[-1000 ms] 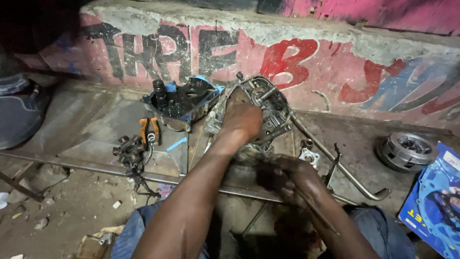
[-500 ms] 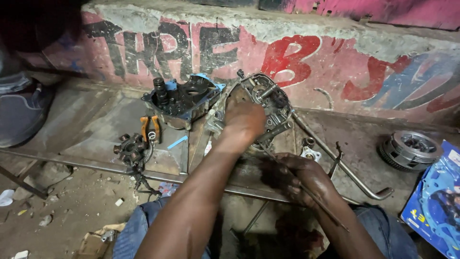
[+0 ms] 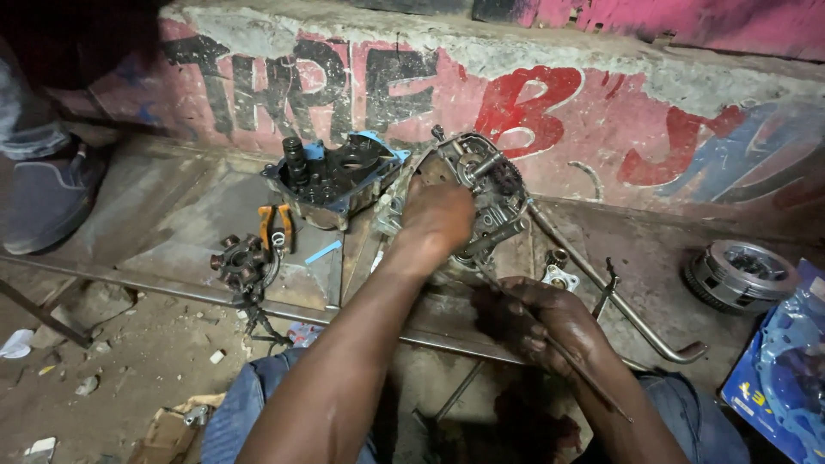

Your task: The person works on a disassembled engine block placed on a low metal table. They use a wrench to tighten bolts on the cylinder head, then remove and reinsert a valve spring assembly by hand, and continue adjusting components within the engine block.

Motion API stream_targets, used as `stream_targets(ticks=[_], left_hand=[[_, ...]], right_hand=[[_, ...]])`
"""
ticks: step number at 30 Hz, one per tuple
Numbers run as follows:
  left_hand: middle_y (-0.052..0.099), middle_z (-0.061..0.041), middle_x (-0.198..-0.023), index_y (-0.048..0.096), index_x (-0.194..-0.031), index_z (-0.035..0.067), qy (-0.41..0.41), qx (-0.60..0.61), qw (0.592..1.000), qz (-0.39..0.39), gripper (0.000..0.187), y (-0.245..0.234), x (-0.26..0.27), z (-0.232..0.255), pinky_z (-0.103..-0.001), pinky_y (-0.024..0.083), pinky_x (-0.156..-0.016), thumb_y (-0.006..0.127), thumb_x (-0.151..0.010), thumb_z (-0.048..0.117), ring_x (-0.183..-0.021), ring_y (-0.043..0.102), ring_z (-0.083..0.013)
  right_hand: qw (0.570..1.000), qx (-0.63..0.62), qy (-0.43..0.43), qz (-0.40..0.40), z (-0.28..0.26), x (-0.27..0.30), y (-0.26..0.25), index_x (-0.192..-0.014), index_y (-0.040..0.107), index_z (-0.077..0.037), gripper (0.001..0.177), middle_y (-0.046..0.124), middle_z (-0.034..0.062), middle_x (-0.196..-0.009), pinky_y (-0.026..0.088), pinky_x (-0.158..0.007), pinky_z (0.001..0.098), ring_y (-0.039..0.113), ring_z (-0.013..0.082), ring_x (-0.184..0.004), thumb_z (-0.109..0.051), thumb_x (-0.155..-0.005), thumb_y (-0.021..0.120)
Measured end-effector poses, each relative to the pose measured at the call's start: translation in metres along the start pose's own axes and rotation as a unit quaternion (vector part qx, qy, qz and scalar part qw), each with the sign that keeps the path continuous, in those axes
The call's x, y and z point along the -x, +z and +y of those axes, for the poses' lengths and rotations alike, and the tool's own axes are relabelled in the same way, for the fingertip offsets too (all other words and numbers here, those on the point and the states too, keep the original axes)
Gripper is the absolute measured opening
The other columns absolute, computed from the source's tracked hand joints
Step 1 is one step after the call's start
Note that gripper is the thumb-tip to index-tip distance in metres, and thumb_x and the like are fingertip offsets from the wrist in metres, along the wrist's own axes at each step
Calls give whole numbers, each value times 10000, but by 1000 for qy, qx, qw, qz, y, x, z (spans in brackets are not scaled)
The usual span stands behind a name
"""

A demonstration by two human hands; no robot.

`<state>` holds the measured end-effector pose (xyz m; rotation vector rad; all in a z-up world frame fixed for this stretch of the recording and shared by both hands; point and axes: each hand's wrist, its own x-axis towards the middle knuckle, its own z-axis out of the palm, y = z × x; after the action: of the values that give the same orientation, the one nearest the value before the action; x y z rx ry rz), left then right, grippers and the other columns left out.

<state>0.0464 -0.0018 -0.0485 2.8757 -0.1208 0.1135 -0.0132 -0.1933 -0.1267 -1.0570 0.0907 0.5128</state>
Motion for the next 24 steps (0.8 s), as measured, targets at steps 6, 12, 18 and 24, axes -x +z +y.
stream_targets(ticks=[6, 12, 18, 24], left_hand=[[773, -164, -1137, 782, -1046, -7, -56, -2, 998, -20, 354, -33, 30, 28, -477, 264, -1092, 452, -927, 39, -1157, 694, -380], [665, -267, -1315, 663, -1238, -116, -71, 50, 996, -32, 405, -47, 33, 33, -511, 353, -1090, 575, -950, 154, -1290, 567, -487], [773, -66, -1016, 749, -854, 124, -24, -20, 996, -86, 251, -30, 16, 15, -510, 255, -1232, 538, -991, 117, -1029, 717, -208], [758, -105, -1048, 763, -869, 101, -25, -24, 995, -89, 243, -28, 12, 14, -514, 248, -1232, 536, -953, 81, -1090, 679, -227]], right_hand=[[1000, -12, 0, 7, 9, -4, 0, -980, 644, 29, 123, 474, 76, -632, 291, -219, 239, 360, 77, -276, -11, -909, 551], [1000, 3, 4, -1, 14, -6, -4, -987, 618, 8, 101, 447, 57, -638, 278, -234, 209, 328, 51, -302, -49, -923, 567], [996, 85, 26, -30, -1, 8, 19, -687, 461, -82, 272, 298, -2, -465, 172, -262, 251, 227, 86, -311, -128, -942, 544], [954, 290, 6, 77, -20, 31, 51, -701, 519, -90, 320, 349, 54, -484, 235, -376, 323, 305, 166, -372, -251, -967, 596]])
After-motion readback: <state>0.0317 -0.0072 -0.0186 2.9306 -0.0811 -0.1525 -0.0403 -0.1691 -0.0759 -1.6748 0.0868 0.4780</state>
